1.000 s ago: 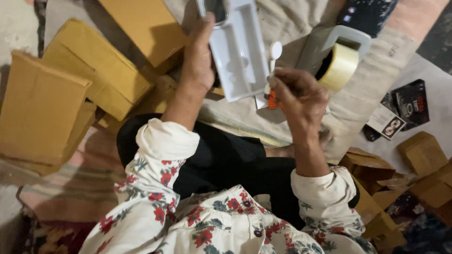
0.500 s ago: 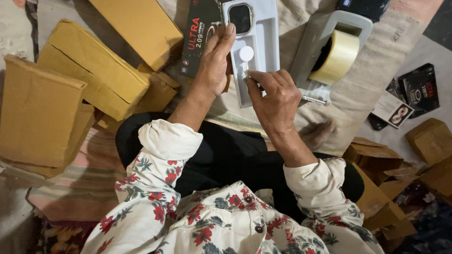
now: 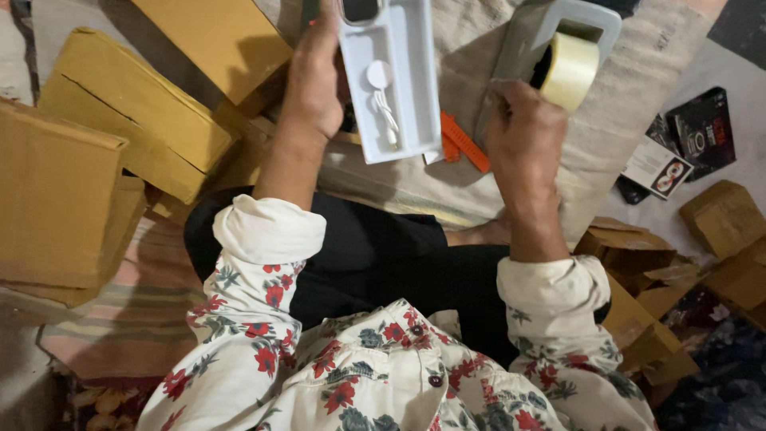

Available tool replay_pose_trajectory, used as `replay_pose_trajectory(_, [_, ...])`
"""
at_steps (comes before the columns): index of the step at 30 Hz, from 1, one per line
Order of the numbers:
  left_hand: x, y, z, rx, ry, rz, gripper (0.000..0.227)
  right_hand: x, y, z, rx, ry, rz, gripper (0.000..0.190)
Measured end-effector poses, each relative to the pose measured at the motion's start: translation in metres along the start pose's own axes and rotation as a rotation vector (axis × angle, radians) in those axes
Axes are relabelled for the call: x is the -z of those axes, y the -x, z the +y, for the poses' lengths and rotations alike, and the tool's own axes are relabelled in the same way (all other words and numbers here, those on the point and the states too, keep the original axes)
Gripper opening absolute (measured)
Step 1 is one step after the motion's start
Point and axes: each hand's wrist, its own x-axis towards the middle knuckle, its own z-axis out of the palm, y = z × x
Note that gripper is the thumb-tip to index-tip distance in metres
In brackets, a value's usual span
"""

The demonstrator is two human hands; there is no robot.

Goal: The person sits on the floor and packs smartwatches into small cardboard boxes. They open the product boxes, remove the smartwatch and accessories, place them into shipping boxes, and seal the boxes with tape.

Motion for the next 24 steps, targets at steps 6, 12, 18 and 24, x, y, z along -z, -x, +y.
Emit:
replay_pose_trajectory(6, [0.003,-0.004,0.005,-0.120,0.122,-0.042,0.054,-0.081,0.019,0.031,-0.047,0.367,-0.356,0.010])
replay_pose_trajectory(12, [0.000,-0.002,0.005,-0.085,0.090,-0.056,0.060,-0.117,0.029,0.039,-0.124,0.449,-0.462,0.011])
replay_pose_trajectory(18, [-0.003,0.002,0.009,-0.137,-0.015,-0.024,0.069,-0.122,0.026,0.045,-0.191,0.543,-0.566,0.006])
replay_pose_trajectory(24, [0.000,0.000,0.009,-0.147,-0.033,-0.044,0.071,-0.075,0.003,0.010,-0.116,0.400,-0.309,0.026])
